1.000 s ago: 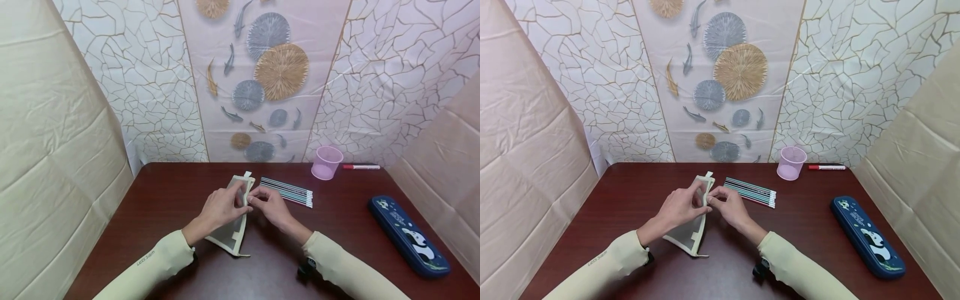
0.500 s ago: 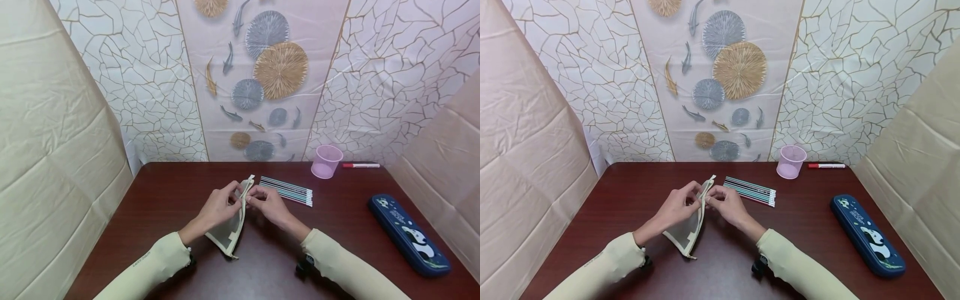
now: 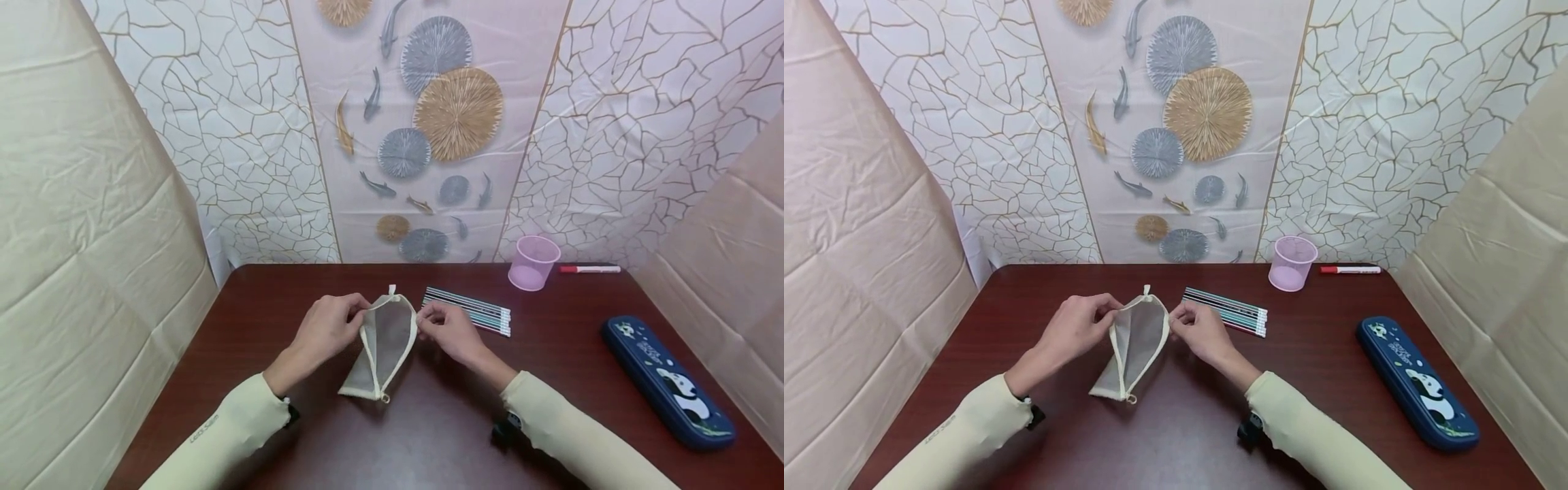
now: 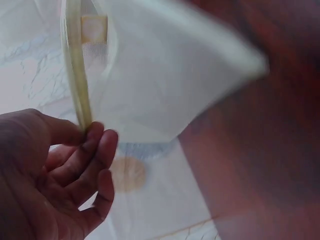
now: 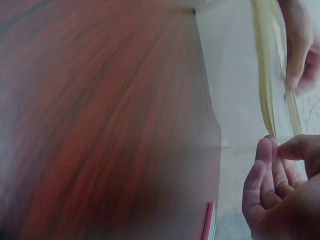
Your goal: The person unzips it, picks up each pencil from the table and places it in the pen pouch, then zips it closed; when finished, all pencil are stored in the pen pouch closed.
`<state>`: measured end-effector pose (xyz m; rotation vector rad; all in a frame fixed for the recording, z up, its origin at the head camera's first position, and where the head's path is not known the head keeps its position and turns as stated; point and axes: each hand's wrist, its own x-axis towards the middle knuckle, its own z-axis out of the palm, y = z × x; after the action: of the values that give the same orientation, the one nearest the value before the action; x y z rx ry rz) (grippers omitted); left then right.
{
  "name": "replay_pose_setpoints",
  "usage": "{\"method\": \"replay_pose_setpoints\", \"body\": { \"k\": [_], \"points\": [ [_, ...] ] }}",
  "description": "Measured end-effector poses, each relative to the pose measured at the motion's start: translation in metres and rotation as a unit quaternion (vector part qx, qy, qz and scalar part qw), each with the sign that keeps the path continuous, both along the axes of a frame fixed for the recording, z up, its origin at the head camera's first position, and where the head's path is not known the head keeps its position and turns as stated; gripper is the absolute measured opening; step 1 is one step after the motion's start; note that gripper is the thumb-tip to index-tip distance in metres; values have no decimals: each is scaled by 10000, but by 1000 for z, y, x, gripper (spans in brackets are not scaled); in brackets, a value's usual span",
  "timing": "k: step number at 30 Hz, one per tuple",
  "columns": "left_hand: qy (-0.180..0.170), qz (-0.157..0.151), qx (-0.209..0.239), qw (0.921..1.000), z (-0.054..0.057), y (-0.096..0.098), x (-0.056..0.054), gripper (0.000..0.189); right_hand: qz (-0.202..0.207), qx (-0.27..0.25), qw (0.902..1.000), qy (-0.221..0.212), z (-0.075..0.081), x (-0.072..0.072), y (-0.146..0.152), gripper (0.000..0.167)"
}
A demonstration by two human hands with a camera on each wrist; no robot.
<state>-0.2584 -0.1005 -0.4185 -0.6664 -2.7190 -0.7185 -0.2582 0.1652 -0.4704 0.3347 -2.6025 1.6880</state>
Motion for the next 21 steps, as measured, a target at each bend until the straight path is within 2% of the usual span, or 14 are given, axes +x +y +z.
{"method": "replay_pose_setpoints", "body": {
  "k": [3,7,11,14,17,21],
  "points": [
    [-223,-73,-210,9995,8,-9,-1,11,-115,254,9996,-46,-2,-3,8,6],
    [-595,-400,-472,9963,13,-16,-1,9,-147,682,9976,13,-1,-8,15,5],
    [-1028,-821,-525,9899,15,-17,0,9,-68,1087,9934,354,1,-12,17,5],
    [-1226,-954,-386,9871,16,-16,2,14,4,1223,9904,639,-1,-15,17,5],
    [-1351,-767,-160,9877,16,-14,4,19,23,1272,9886,808,-4,-17,16,6],
    [-1338,-51,-51,9910,14,-12,6,15,-76,1282,9879,873,-8,-18,17,6]
  ]
}}
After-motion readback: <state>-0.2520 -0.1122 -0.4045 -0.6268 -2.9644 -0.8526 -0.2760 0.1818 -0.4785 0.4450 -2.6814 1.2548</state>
